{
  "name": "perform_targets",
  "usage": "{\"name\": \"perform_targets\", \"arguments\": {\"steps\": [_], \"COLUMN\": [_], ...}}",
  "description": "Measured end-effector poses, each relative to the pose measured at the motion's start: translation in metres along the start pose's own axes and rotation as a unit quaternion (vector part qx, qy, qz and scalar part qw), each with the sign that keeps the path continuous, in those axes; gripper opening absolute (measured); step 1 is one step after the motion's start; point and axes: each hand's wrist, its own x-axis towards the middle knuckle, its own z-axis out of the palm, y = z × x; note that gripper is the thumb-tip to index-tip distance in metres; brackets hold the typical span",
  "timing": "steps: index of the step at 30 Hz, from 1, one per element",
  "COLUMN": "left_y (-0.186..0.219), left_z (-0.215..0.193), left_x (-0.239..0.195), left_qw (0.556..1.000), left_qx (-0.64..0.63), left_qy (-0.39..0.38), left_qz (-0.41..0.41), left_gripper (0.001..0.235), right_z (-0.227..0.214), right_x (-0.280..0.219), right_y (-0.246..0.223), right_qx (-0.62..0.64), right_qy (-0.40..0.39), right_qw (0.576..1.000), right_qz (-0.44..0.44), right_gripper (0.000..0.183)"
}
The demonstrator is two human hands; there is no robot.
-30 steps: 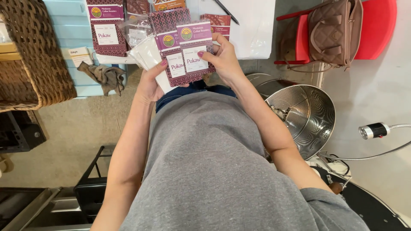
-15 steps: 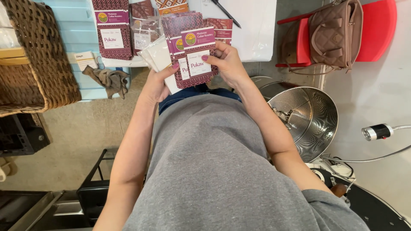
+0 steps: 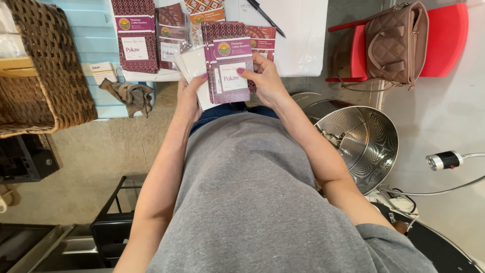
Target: Sorting and packaging small bags of coffee into sleeves and envelopes
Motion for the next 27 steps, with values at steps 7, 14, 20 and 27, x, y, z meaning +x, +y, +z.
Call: {"name": "perform_targets", "arguments": {"steps": [7,14,20,27], "left_y": [-0.003,-0.006,-0.007,0.010], "left_z": [-0.030,-0.039,-0.024,0.006], "left_x": [0.018,0.032,0.027,0.003], "left_qw": [0.951,0.937,0.951,0.939], "left_qx": [0.144,0.189,0.117,-0.151], "left_qy": [-0.125,-0.117,-0.136,-0.296], "left_qz": [0.244,0.268,0.251,-0.085], "left_gripper": [0.084,0.089,0.072,0.061], "right_z": [-0.016,-0.032,-0.031,-0.012], "right_x": [0.013,0.023,0.025,0.019], "right_y": [0.002,0.002,0.004,0.010], "right_qx": [0.014,0.026,0.048,-0.022], "right_qy": [-0.008,0.004,-0.029,-0.070], "right_qw": [1.000,0.999,0.998,0.997], "right_qz": [0.010,0.031,0.025,-0.021], "right_gripper": [0.031,0.033,0.035,0.036]}}
